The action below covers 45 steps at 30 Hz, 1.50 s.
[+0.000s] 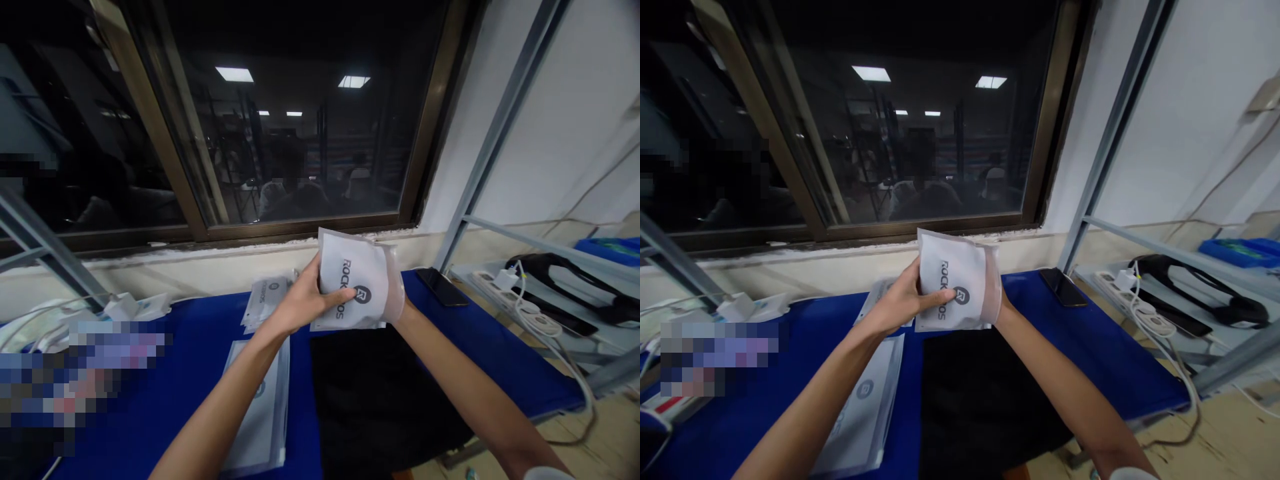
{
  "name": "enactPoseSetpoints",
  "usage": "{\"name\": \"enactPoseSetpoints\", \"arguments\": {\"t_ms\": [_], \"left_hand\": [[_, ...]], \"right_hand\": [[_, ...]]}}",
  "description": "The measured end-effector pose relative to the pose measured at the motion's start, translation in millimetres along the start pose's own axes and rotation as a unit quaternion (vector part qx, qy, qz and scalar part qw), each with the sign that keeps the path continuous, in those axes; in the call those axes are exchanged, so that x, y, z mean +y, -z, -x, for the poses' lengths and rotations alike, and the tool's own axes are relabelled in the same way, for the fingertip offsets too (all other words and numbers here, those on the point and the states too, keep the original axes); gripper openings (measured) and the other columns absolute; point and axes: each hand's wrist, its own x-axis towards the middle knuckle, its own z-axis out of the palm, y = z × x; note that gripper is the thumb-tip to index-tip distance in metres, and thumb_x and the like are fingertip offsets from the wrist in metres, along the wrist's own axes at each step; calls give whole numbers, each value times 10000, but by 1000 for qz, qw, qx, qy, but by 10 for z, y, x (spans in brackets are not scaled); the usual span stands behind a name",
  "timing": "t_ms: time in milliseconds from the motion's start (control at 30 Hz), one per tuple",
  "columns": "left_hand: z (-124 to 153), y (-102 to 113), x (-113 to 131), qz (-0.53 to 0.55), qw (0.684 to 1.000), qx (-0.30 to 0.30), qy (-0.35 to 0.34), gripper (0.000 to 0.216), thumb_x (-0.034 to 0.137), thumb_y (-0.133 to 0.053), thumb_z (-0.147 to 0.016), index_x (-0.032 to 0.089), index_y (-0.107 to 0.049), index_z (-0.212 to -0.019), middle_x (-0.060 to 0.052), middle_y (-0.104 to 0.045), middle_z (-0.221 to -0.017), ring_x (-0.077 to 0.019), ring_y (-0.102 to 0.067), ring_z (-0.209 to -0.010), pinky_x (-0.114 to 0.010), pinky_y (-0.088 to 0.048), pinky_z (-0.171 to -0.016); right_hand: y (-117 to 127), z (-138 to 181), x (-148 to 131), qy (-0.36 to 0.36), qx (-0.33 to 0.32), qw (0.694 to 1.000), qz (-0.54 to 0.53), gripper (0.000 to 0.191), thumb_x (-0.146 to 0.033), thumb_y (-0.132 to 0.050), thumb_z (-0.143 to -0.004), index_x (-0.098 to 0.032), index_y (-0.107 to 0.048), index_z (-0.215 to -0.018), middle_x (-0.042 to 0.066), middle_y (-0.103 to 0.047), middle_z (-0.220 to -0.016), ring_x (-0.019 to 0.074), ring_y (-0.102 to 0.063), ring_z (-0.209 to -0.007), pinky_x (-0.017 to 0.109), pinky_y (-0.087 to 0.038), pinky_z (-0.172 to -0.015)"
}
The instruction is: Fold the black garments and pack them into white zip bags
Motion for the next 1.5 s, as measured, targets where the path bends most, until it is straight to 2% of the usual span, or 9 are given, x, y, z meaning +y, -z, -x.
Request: {"name": "enactPoseSetpoints", "arguments": {"t_ms": [233, 467, 633, 833, 967, 1100, 1267, 1400, 1500], "left_hand": [[-12, 211, 75, 96, 994, 49, 37, 489, 255, -893, -697, 163, -656, -1115, -111, -763, -1047, -260, -745, -864, -342, -618, -729], [-107, 351, 132, 251, 929, 268, -55, 374, 171, -875, -670, 146, -736, -1017, -72, -780, -1053, -206, -731, -967, -263, -596, -867], [-155, 106, -42, 296, 928, 226, 3, 428, 185, -852, -702, 153, -711, -1105, -65, -767, -1107, -214, -718, -1031, -296, -589, -930], [-205, 49, -52, 380, 879, 288, -22, 313, 134, -775, -803, 182, -709, -1106, -39, -766, -1134, -208, -704, -1108, -295, -583, -975], [-218, 99, 4, 416, 855, 309, -32, 223, 124, -715, -868, 170, -717, -1087, -50, -766, -1123, -189, -723, -1038, -287, -584, -962], [-260, 285, -63, 337, 891, 303, -39, 274, 120, -770, -797, 141, -706, -1063, -89, -750, -1117, -206, -709, -1049, -291, -569, -953], [-199, 586, -36, -10, 860, 445, -248, 480, 182, -832, -746, 219, -642, -1185, -68, -703, -1206, -198, -646, -1160, -314, -512, -1000], [-45, 380, 113, -290, 889, 231, -268, 198, 323, -718, -895, 205, -726, -1053, -54, -752, -1061, -196, -688, -1003, -318, -519, -928], [20, 182, 163, -353, 898, 142, -221, 173, 330, -654, -941, 188, -751, -960, -39, -765, -899, -174, -690, -796, -282, -527, -756]], "right_hand": [[-73, 63, -449, -80, -151, 985, -34, 652, -349, -845, -733, -288, -628, -1345, 63, -694, -1294, 308, -627, -1239, 490, -543, -1034], [-19, 86, -633, 102, -35, 990, 95, 341, -415, -667, -926, -306, -703, -1247, 55, -665, -1301, 274, -587, -1273, 507, -508, -1083], [-141, 131, -500, 56, -134, 973, 177, 374, -457, -707, -882, -301, -721, -1221, 77, -535, -1385, 292, -585, -1225, 435, -620, -901], [-90, 82, -404, 113, 40, 970, 210, 639, -419, -794, -803, -314, -541, -1381, 93, -543, -1413, 282, -517, -1284, 417, -552, -959], [-41, -8, -330, -25, -68, 989, 126, 504, -481, -776, -816, -218, -657, -1229, 92, -713, -1081, 257, -668, -1043, 429, -574, -885], [-38, -38, -312, 59, -21, 993, 101, 273, -463, -736, -859, -190, -732, -852, 32, -711, -821, 191, -676, -798, 342, -581, -751], [-44, 21, -387, 222, 112, 943, 224, 185, -367, -658, -937, -210, -750, -903, 10, -703, -815, 168, -645, -780, 292, -531, -709], [-176, 83, -312, 248, 46, 927, 279, 197, -302, -593, -980, -191, -712, -869, 24, -684, -819, 166, -633, -773, 296, -501, -714], [-263, 107, -227, 271, -1, 910, 314, 199, -241, -552, -1000, -186, -684, -861, 25, -646, -783, 158, -609, -739, 299, -482, -704]]}}
